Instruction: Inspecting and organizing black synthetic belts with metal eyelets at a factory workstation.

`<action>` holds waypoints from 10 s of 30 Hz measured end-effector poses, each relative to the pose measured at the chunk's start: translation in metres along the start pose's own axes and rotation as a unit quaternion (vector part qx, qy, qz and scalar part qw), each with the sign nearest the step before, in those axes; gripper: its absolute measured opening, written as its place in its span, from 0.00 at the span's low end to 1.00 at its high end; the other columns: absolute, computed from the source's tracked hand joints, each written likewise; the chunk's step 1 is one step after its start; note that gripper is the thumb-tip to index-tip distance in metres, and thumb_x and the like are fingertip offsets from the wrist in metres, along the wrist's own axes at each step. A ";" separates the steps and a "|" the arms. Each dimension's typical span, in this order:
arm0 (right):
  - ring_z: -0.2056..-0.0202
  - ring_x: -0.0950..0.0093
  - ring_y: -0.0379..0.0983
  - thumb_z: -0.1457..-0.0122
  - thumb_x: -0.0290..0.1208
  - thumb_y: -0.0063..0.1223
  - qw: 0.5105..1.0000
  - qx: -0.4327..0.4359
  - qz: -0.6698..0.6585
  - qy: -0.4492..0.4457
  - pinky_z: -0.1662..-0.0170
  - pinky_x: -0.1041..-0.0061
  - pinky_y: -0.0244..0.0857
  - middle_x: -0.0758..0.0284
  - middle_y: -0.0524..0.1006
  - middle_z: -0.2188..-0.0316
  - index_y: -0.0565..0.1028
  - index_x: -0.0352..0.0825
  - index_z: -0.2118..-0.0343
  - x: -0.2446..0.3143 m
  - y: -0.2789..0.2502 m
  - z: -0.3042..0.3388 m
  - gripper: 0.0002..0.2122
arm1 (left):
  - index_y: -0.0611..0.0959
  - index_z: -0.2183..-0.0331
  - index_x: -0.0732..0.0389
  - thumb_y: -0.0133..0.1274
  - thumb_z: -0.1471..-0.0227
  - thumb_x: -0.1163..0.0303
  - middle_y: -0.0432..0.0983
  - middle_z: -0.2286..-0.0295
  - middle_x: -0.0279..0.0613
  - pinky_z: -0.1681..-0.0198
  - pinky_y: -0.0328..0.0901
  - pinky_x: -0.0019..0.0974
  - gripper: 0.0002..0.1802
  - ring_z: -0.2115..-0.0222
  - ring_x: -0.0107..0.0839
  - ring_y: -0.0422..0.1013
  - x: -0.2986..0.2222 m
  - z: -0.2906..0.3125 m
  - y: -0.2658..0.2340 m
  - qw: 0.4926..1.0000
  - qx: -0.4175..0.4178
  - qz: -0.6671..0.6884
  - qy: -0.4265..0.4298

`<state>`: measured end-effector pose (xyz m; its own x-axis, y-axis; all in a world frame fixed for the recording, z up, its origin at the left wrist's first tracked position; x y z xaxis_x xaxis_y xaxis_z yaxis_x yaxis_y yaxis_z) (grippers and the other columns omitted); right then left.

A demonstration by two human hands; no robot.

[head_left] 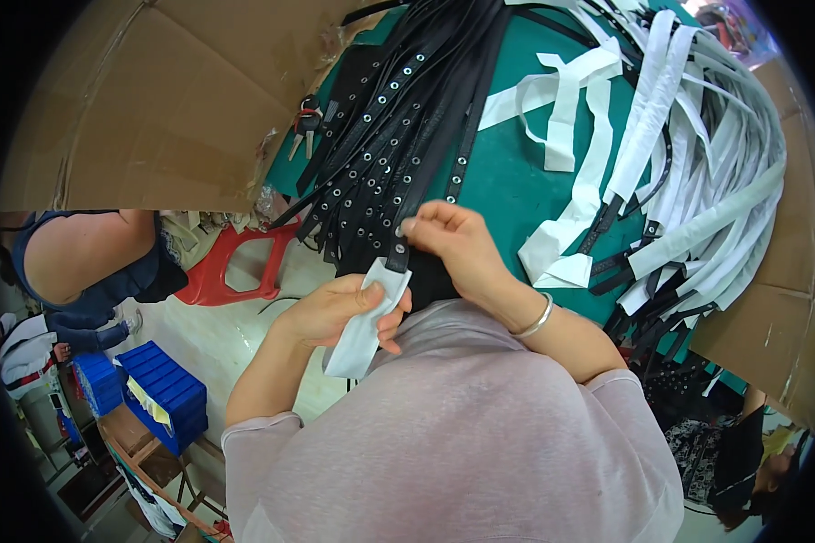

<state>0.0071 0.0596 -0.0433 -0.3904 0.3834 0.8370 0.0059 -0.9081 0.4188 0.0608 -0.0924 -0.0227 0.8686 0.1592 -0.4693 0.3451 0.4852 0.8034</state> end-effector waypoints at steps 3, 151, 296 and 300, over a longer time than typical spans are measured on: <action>0.76 0.88 0.66 0.48 0.25 0.55 0.996 -0.027 0.025 -0.078 0.72 0.88 0.57 0.75 0.72 0.80 0.71 0.34 0.74 0.020 -0.012 -0.022 0.04 | 0.70 0.57 0.68 0.41 0.43 0.50 0.65 0.75 0.38 0.59 0.69 0.48 0.28 0.73 0.28 0.67 -0.001 0.014 -0.011 1.000 -0.026 0.001 -0.005; 0.69 0.84 0.70 0.49 0.26 0.57 0.976 0.012 0.061 -0.211 0.63 0.86 0.62 0.69 0.75 0.70 0.74 0.28 0.59 0.172 -0.020 -0.013 0.14 | 0.74 0.72 0.60 0.61 0.54 0.60 0.66 0.80 0.27 0.74 0.64 0.24 0.16 0.81 0.16 0.62 -0.093 -0.087 0.039 0.949 -0.055 -0.302 0.066; 0.74 0.83 0.72 0.48 0.23 0.56 0.928 -0.065 0.327 -0.167 0.72 0.84 0.68 0.69 0.76 0.73 0.73 0.28 0.69 0.114 -0.072 0.068 0.06 | 0.83 0.70 0.67 0.53 0.48 0.65 0.78 0.78 0.35 0.78 0.60 0.21 0.13 0.80 0.17 0.68 -0.019 -0.099 0.033 0.878 -0.218 -0.384 0.187; 0.71 0.85 0.69 0.49 0.25 0.58 0.977 -0.017 0.198 -0.076 0.67 0.83 0.66 0.70 0.75 0.73 0.75 0.30 0.68 0.072 -0.064 0.056 0.07 | 0.83 0.71 0.66 0.50 0.45 0.59 0.74 0.78 0.31 0.75 0.59 0.22 0.18 0.78 0.16 0.65 -0.028 -0.097 0.037 0.923 -0.207 -0.273 0.176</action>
<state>0.0297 0.1544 0.0101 -0.2233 0.0194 0.9745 0.0964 -0.9945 0.0419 0.0144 0.0044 -0.0151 0.4099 0.0276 -0.9117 0.4678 0.8517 0.2362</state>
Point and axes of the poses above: each hand's wrist, its own z-axis away from the middle knuckle, its own y-axis out of the palm, x = y × z, the point moved 5 cm from there along -z, towards the middle knuckle
